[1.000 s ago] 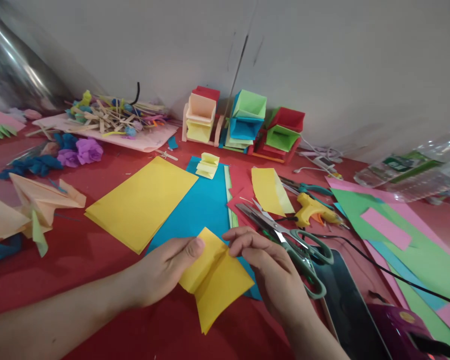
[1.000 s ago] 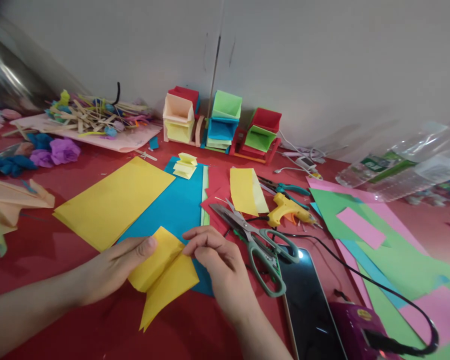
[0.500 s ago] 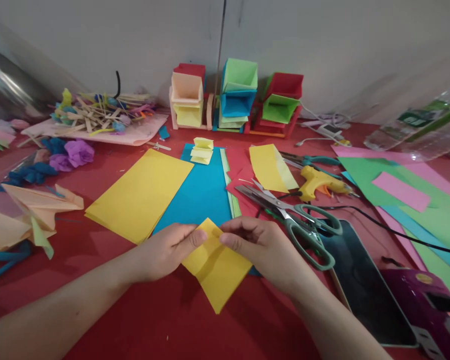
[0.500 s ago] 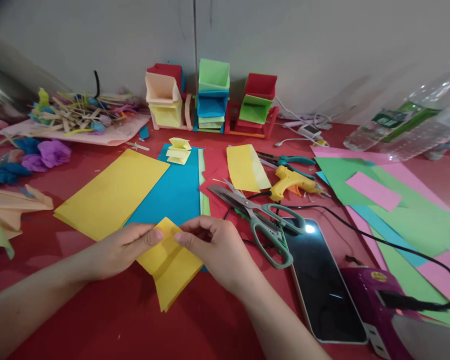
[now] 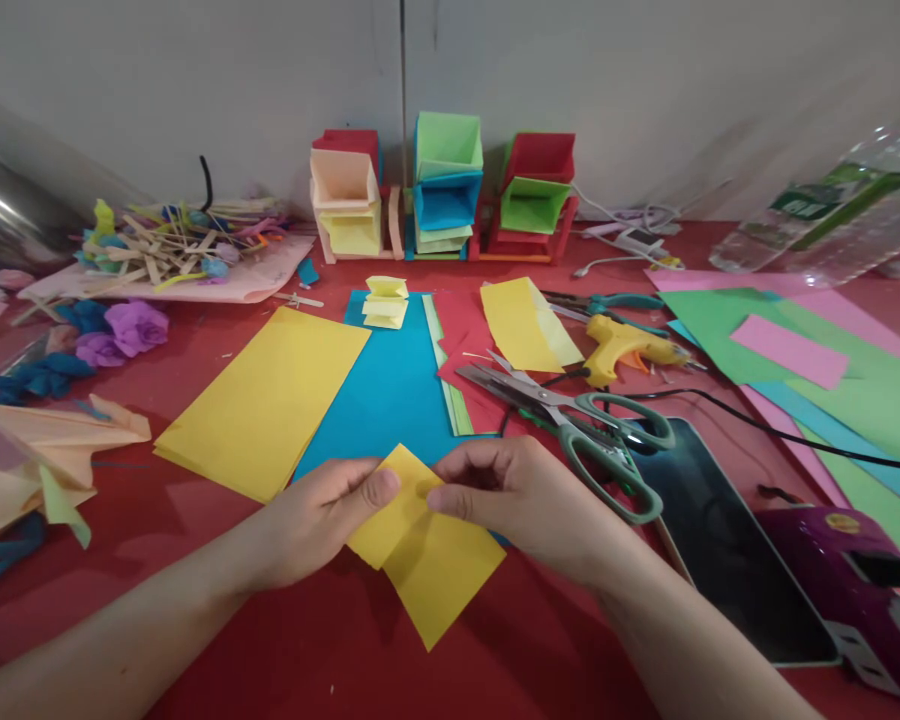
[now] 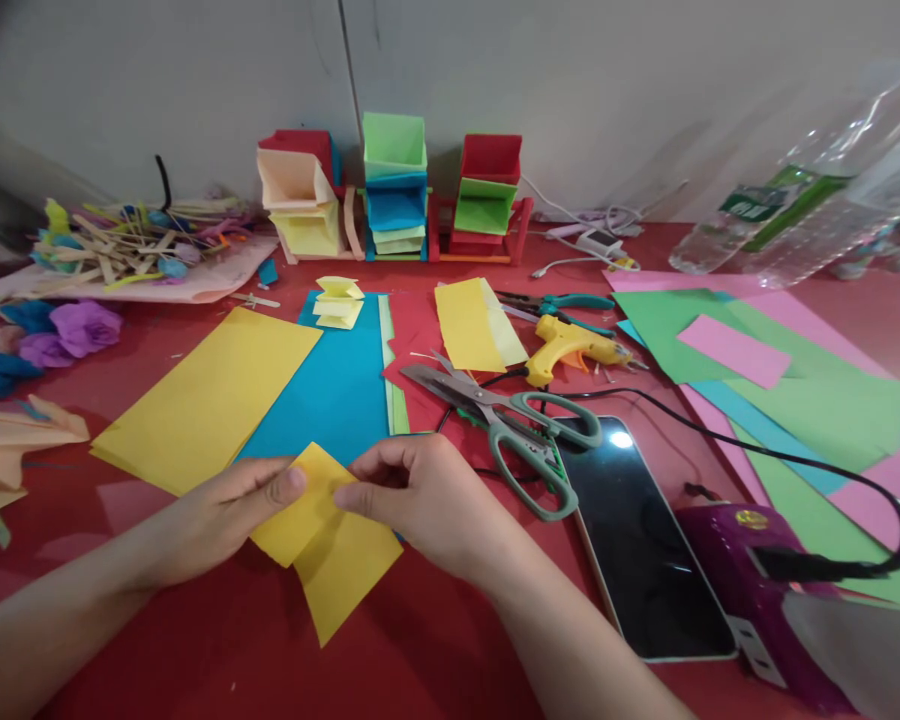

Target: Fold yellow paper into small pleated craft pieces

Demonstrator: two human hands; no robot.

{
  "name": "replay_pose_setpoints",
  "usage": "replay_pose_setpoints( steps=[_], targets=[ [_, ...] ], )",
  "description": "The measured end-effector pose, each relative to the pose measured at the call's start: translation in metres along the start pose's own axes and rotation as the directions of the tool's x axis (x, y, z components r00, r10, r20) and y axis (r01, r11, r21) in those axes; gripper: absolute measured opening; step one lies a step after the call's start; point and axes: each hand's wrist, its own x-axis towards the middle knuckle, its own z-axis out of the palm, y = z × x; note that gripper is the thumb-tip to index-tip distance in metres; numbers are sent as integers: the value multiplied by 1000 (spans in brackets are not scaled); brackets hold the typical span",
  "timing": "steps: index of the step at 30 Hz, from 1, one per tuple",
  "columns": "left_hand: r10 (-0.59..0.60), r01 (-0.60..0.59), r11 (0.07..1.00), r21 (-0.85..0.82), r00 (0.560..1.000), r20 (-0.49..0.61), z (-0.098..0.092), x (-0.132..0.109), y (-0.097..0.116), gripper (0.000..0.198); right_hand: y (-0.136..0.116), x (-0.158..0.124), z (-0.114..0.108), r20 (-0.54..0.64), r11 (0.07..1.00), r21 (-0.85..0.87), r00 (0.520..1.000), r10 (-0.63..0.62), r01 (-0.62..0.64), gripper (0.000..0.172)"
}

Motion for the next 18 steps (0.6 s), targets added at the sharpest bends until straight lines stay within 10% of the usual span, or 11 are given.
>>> replay_pose_setpoints(
  steps=[8,18],
  targets=[
    [-8,48,975,-217,984,178,3,2,0,19,-3,0,4,-62,997,-77,998,13,-18,19],
    [-91,69,992,-108,972,-217,2,-4,-18,25,-3,-1,2,-47,997,-80,999,11,-14,20]
  ],
)
